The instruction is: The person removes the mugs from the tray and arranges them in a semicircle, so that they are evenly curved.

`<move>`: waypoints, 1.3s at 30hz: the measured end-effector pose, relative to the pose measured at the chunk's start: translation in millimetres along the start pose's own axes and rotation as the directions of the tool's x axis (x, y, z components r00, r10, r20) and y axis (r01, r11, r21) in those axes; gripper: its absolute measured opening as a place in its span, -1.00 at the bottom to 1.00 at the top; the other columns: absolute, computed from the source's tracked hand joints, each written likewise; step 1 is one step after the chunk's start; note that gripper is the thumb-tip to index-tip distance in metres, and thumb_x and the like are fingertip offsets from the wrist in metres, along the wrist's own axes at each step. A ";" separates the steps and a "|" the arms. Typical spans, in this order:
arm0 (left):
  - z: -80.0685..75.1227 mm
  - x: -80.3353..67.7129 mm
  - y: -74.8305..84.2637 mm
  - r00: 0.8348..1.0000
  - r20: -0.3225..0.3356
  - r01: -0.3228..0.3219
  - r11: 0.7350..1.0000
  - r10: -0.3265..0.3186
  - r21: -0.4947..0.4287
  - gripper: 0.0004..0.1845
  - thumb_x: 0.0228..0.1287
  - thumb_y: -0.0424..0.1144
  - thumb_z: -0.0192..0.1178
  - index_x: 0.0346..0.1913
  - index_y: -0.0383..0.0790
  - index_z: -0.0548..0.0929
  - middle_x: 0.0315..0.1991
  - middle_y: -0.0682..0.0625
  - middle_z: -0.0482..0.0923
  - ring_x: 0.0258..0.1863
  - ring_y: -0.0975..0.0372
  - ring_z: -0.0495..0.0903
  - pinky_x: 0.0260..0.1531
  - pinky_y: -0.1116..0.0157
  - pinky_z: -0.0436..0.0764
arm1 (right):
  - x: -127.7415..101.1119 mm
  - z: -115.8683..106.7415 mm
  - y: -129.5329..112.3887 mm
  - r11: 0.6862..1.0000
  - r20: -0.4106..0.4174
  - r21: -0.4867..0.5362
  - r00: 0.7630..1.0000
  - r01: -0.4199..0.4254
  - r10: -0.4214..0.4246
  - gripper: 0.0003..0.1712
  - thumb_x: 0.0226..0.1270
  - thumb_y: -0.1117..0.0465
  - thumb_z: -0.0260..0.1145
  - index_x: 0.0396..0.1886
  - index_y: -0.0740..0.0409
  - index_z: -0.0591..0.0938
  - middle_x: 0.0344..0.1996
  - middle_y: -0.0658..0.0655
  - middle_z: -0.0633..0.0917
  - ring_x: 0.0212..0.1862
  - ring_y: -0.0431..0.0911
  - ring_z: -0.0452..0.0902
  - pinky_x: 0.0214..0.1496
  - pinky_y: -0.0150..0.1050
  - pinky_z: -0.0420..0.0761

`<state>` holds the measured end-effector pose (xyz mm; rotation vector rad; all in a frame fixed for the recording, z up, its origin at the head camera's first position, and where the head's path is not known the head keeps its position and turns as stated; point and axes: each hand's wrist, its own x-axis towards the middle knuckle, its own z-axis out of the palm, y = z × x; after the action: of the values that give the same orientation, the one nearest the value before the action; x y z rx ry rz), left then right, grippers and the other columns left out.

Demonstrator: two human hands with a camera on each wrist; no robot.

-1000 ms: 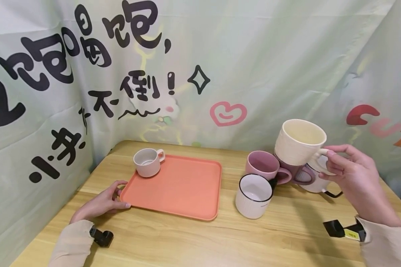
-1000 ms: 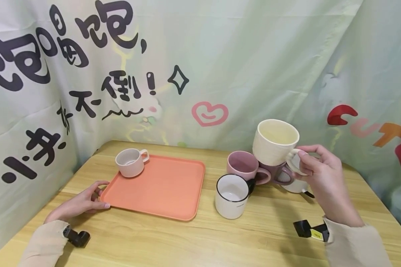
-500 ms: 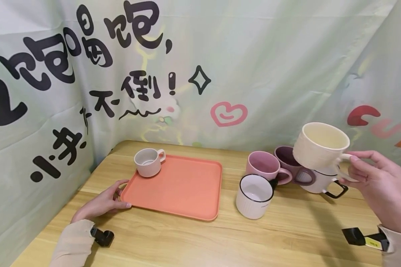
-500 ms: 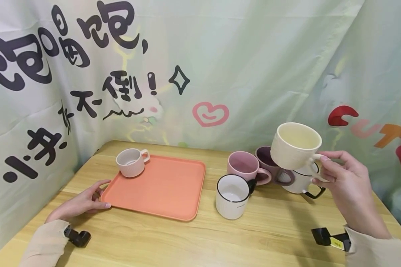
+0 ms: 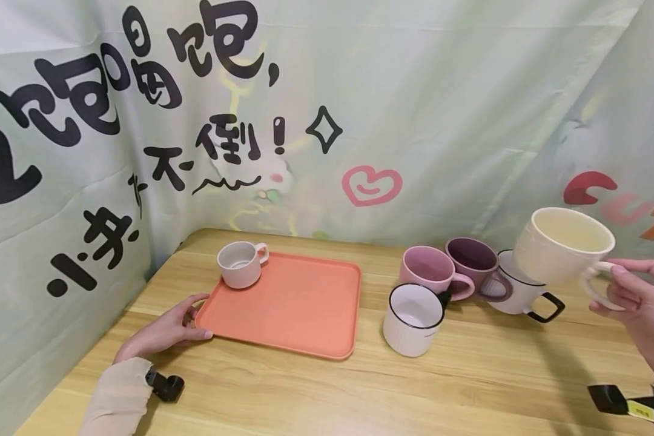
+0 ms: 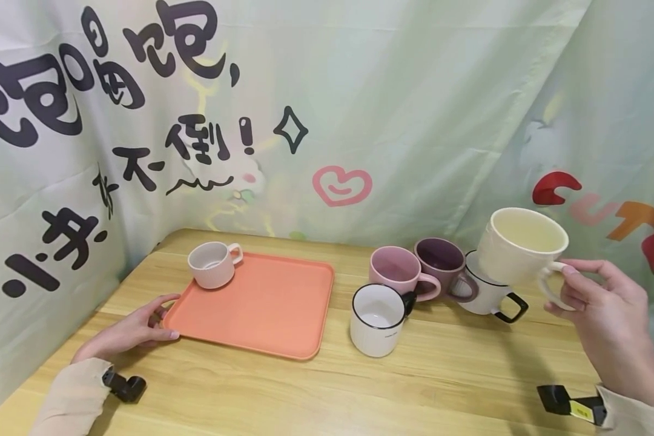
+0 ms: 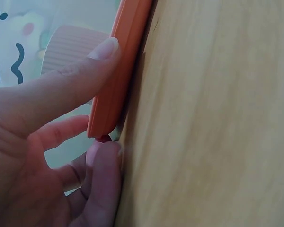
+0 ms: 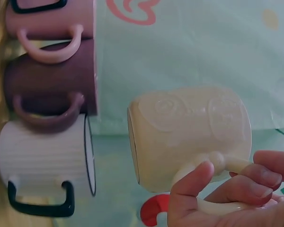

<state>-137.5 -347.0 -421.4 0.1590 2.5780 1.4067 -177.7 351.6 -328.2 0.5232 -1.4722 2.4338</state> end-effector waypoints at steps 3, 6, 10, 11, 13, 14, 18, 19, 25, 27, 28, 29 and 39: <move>0.6 0.4 1.1 1.000 -0.001 -0.001 1.000 0.001 0.009 -0.02 0.23 -0.34 0.45 0.52 -0.50 0.02 -0.16 -0.19 0.40 -0.42 0.15 0.43 -0.47 0.32 0.51 | -2.9 -8.2 0.1 0.995 0.011 0.095 1.000 -0.014 0.013 -0.71 0.60 0.51 -0.08 -0.18 0.34 0.59 -0.62 0.11 0.04 -0.55 -0.10 -0.24 -0.52 -0.24 0.65; 1.4 1.2 0.9 1.000 0.004 -0.002 1.000 0.002 -0.001 -0.02 0.24 -0.34 0.44 0.52 -0.50 0.01 -0.15 -0.20 0.40 -0.41 0.15 0.43 -0.47 0.32 0.51 | -4.5 -14.6 -1.3 0.992 0.006 0.119 1.000 -0.029 0.029 -0.72 0.60 0.50 -0.09 -0.17 0.34 0.57 -0.60 0.12 0.00 -0.56 -0.11 -0.26 -0.52 -0.22 0.65; 2.1 1.7 -0.6 1.000 0.013 0.002 1.000 -0.002 -0.030 -0.02 0.24 -0.35 0.44 0.53 -0.50 -0.01 -0.15 -0.20 0.40 -0.40 0.15 0.43 -0.47 0.32 0.51 | -6.5 -20.7 -4.2 0.996 -0.031 0.081 0.999 -0.039 0.042 -0.71 0.61 0.48 -0.08 -0.17 0.29 0.60 -0.61 0.12 0.01 -0.56 -0.10 -0.27 -0.55 -0.24 0.65; 2.2 1.9 -0.9 1.000 0.013 0.003 0.999 -0.002 -0.034 -0.02 0.24 -0.36 0.44 0.53 -0.49 -0.01 -0.15 -0.20 0.39 -0.40 0.15 0.43 -0.47 0.32 0.51 | -6.8 -21.9 -4.9 0.996 -0.040 0.080 0.998 -0.042 0.045 -0.70 0.61 0.47 -0.07 -0.18 0.29 0.60 -0.62 0.12 0.01 -0.56 -0.10 -0.27 -0.55 -0.24 0.65; 2.3 2.2 -1.3 1.000 0.014 -0.001 0.999 0.001 -0.034 -0.02 0.24 -0.36 0.44 0.53 -0.49 -0.01 -0.15 -0.21 0.39 -0.40 0.15 0.43 -0.47 0.32 0.52 | -7.9 -24.4 -6.4 0.996 -0.056 0.072 0.997 -0.047 0.051 -0.67 0.62 0.46 -0.07 -0.20 0.28 0.64 -0.63 0.12 0.02 -0.56 -0.10 -0.28 -0.57 -0.24 0.64; 2.3 2.4 -1.4 1.000 0.014 -0.002 0.999 0.003 -0.032 -0.02 0.24 -0.36 0.44 0.53 -0.49 0.00 -0.15 -0.20 0.39 -0.40 0.15 0.43 -0.47 0.32 0.52 | -8.1 -25.9 -6.8 0.997 -0.058 0.059 0.997 -0.047 0.050 -0.65 0.62 0.46 -0.08 -0.20 0.28 0.66 -0.63 0.12 0.03 -0.57 -0.10 -0.27 -0.57 -0.26 0.64; 1.8 2.8 -0.7 1.000 0.014 -0.011 1.000 0.011 -0.020 -0.02 0.24 -0.36 0.44 0.52 -0.50 0.00 -0.15 -0.21 0.39 -0.39 0.15 0.44 -0.46 0.32 0.52 | -10.3 -33.4 -8.5 0.998 -0.077 0.009 0.995 -0.055 0.055 -0.61 0.63 0.44 -0.08 -0.22 0.23 0.69 -0.63 0.11 0.06 -0.57 -0.09 -0.22 -0.56 -0.30 0.62; 1.6 2.8 -0.3 1.000 0.013 -0.013 1.000 0.013 -0.014 -0.02 0.23 -0.36 0.44 0.52 -0.50 0.01 -0.15 -0.21 0.39 -0.40 0.15 0.44 -0.47 0.32 0.52 | -10.6 -36.2 -8.5 0.998 -0.081 -0.003 0.995 -0.055 0.055 -0.60 0.63 0.44 -0.08 -0.22 0.21 0.70 -0.63 0.11 0.06 -0.58 -0.09 -0.21 -0.56 -0.31 0.62; 0.7 3.2 2.5 1.000 0.013 -0.014 1.000 0.014 -0.007 -0.02 0.23 -0.34 0.45 0.52 -0.51 0.01 -0.17 -0.19 0.38 -0.44 0.17 0.42 -0.48 0.33 0.51 | -11.8 -58.3 -4.9 0.997 -0.068 0.037 0.995 -0.074 0.076 -0.59 0.64 0.43 -0.09 -0.25 0.23 0.70 -0.62 0.11 0.04 -0.59 -0.10 -0.23 -0.57 -0.29 0.62; 0.8 3.1 3.0 1.000 0.015 -0.010 1.000 0.010 -0.013 -0.01 0.23 -0.34 0.45 0.52 -0.51 0.00 -0.17 -0.19 0.38 -0.42 0.17 0.42 -0.47 0.33 0.52 | -12.6 -64.8 -3.7 0.996 -0.070 0.038 0.994 -0.084 0.086 -0.58 0.64 0.43 -0.09 -0.26 0.23 0.70 -0.63 0.10 0.06 -0.59 -0.10 -0.24 -0.57 -0.29 0.62; 0.9 3.1 3.1 1.000 0.016 -0.009 1.000 0.009 -0.014 -0.01 0.23 -0.34 0.45 0.52 -0.51 0.00 -0.17 -0.19 0.38 -0.42 0.17 0.42 -0.47 0.33 0.52 | -13.1 -67.6 -3.1 0.995 -0.070 0.043 0.993 -0.090 0.093 -0.58 0.64 0.43 -0.09 -0.26 0.23 0.70 -0.63 0.10 0.06 -0.58 -0.11 -0.25 -0.57 -0.28 0.62; 1.0 3.1 3.1 1.000 0.016 -0.008 1.000 0.008 -0.015 -0.01 0.24 -0.34 0.44 0.52 -0.51 -0.01 -0.17 -0.20 0.38 -0.41 0.16 0.42 -0.46 0.33 0.52 | -14.0 -69.9 -2.9 0.995 -0.075 0.033 0.992 -0.094 0.096 -0.58 0.64 0.42 -0.09 -0.27 0.22 0.71 -0.64 0.10 0.07 -0.59 -0.11 -0.24 -0.57 -0.28 0.62; 2.5 4.8 -0.9 1.000 0.019 -0.001 1.000 0.001 -0.003 -0.02 0.25 -0.34 0.43 0.53 -0.49 -0.01 -0.15 -0.20 0.40 -0.38 0.14 0.44 -0.45 0.32 0.53 | -16.8 -93.3 0.6 0.988 -0.012 0.117 0.994 -0.104 0.106 -0.52 0.66 0.43 -0.19 -0.24 0.31 0.69 -0.64 0.09 -0.03 -0.58 -0.13 -0.30 -0.54 -0.24 0.66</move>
<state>-141.6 -344.5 -424.0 0.1717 2.5609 1.4025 -179.0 433.7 -375.5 0.4568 -1.3907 2.6105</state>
